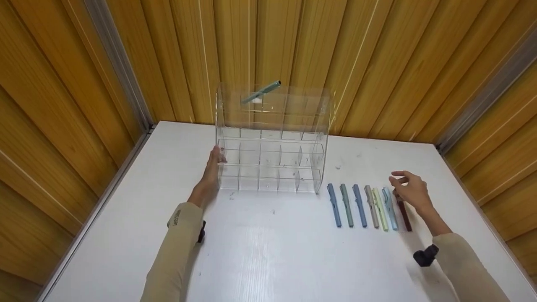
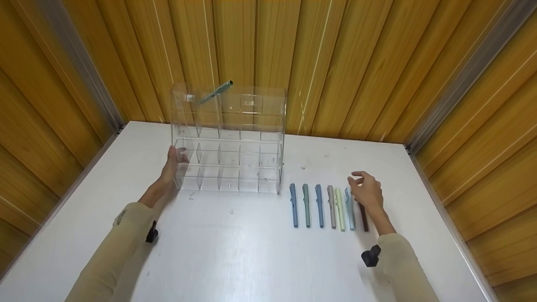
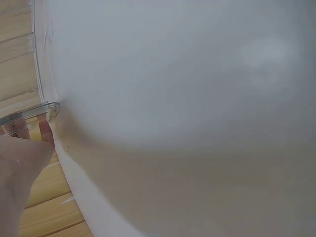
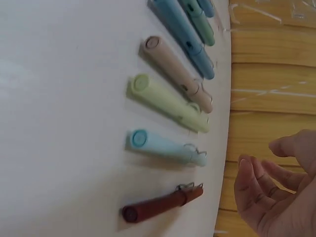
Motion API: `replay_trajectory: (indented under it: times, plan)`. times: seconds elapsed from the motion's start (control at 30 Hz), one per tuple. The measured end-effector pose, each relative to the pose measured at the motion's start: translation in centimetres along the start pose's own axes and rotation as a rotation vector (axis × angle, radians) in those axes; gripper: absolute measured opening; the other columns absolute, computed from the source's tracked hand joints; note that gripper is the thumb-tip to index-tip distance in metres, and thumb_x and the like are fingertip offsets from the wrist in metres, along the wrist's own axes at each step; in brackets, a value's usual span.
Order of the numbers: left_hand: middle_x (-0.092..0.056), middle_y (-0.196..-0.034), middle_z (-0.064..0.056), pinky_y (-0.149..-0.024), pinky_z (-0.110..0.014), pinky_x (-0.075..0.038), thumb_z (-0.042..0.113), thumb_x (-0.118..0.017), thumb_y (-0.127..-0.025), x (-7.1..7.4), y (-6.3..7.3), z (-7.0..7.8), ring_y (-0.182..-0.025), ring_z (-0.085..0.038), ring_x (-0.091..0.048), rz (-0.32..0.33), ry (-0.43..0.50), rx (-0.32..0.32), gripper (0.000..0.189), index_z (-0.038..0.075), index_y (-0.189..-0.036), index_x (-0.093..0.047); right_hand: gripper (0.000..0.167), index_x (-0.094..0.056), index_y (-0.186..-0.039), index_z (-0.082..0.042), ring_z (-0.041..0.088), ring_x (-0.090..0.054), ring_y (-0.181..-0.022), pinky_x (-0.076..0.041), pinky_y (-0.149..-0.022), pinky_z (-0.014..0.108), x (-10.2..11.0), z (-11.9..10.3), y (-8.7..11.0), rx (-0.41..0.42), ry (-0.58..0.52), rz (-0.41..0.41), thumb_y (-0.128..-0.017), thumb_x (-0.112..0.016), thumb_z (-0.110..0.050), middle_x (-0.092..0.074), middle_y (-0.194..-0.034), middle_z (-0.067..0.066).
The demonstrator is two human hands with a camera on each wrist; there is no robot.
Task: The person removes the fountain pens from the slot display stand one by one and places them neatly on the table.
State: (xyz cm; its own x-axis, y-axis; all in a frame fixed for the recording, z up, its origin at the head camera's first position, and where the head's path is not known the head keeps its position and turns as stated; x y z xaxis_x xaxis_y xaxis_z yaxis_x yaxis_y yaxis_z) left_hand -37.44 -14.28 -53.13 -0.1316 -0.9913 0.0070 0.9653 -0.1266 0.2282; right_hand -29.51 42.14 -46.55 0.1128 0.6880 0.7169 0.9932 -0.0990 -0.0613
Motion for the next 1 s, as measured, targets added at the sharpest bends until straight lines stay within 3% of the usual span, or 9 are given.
replay_trajectory:
  times: [0.23, 0.43, 0.53, 0.7, 0.87, 1.0]
  plan:
    - [-0.005, -0.176, -0.005, -0.128, -0.067, 0.002, 0.095, -0.013, -0.088, 0.1, 0.1, 0.4, -0.163, -0.034, 0.002, -0.001, 0.003, -0.011, 0.101, 0.037, -0.168, 0.003, 0.048, -0.055, -0.143, 0.007, 0.014, -0.073, -0.083, -0.06, -0.065, 0.021, -1.2, -4.9, -1.1, 0.046, -0.021, -0.099, -0.11, -0.055, -0.028, -0.066, -0.122, 0.034]
    - [-0.001, -0.177, -0.001, -0.128, -0.064, 0.006, 0.097, -0.017, -0.085, 0.1, 0.1, 0.4, -0.164, -0.031, 0.007, -0.012, 0.021, 0.008, 0.105, 0.036, -0.169, 0.002, 0.046, -0.059, -0.142, 0.004, 0.006, -0.07, -0.081, -0.061, -0.068, 0.021, -2.0, -9.1, -2.5, 0.111, -0.105, -0.123, -0.109, -0.058, -0.028, -0.07, -0.116, 0.022]
    - [-0.003, -0.176, -0.004, -0.129, -0.064, 0.002, 0.098, -0.016, -0.085, 0.1, 0.1, 0.2, -0.164, -0.032, 0.003, -0.011, 0.007, 0.013, 0.107, 0.031, -0.168, -0.006, 0.043, -0.061, -0.139, 0.004, 0.001, -0.068, -0.082, -0.061, -0.07, 0.02, -2.6, -11.2, -3.0, 0.163, -0.148, -0.128, -0.109, -0.059, -0.026, -0.071, -0.115, 0.019]
    - [-0.015, -0.171, -0.008, -0.127, -0.068, -0.007, 0.097, -0.016, -0.085, 0.2, 0.4, 0.0, -0.161, -0.036, -0.01, 0.014, -0.028, -0.008, 0.11, 0.019, -0.162, -0.026, 0.038, -0.064, -0.137, 0.002, -0.001, -0.062, -0.093, -0.06, -0.078, 0.019, -4.0, -14.5, -3.8, 0.19, -0.174, -0.128, -0.109, -0.059, -0.023, -0.068, -0.126, 0.023]
    - [-0.014, -0.172, -0.009, -0.126, -0.07, -0.002, 0.092, -0.017, -0.092, 0.0, 0.7, -0.2, -0.162, -0.038, -0.005, 0.015, -0.014, -0.036, 0.102, 0.016, -0.159, -0.029, 0.042, -0.062, -0.138, 0.003, 0.003, -0.067, -0.095, -0.061, -0.082, 0.021, -5.7, -17.8, -4.8, 0.179, -0.33, -0.122, -0.108, -0.062, -0.025, -0.066, -0.131, 0.025]
    - [-0.015, -0.171, -0.01, -0.127, -0.068, -0.002, 0.089, -0.016, -0.094, 0.1, 0.6, -0.1, -0.162, -0.038, -0.006, 0.01, -0.025, -0.052, 0.1, 0.016, -0.161, -0.025, 0.043, -0.059, -0.141, 0.003, 0.009, -0.071, -0.097, -0.062, -0.083, 0.023, -7.3, -19.8, -5.7, 0.158, -0.484, -0.13, -0.107, -0.064, -0.023, -0.07, -0.121, 0.011]
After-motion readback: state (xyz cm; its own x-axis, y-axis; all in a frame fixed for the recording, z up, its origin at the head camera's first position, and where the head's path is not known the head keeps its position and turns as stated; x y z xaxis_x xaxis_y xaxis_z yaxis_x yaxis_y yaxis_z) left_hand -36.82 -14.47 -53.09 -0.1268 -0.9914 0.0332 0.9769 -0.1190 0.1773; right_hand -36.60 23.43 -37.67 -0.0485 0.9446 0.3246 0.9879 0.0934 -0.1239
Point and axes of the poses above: each hand's wrist, its own y-axis away from the middle knuckle, its own x-axis out of the back of the hand, z = x × y, the point moved 3 cm from there along -y, towards the middle knuckle
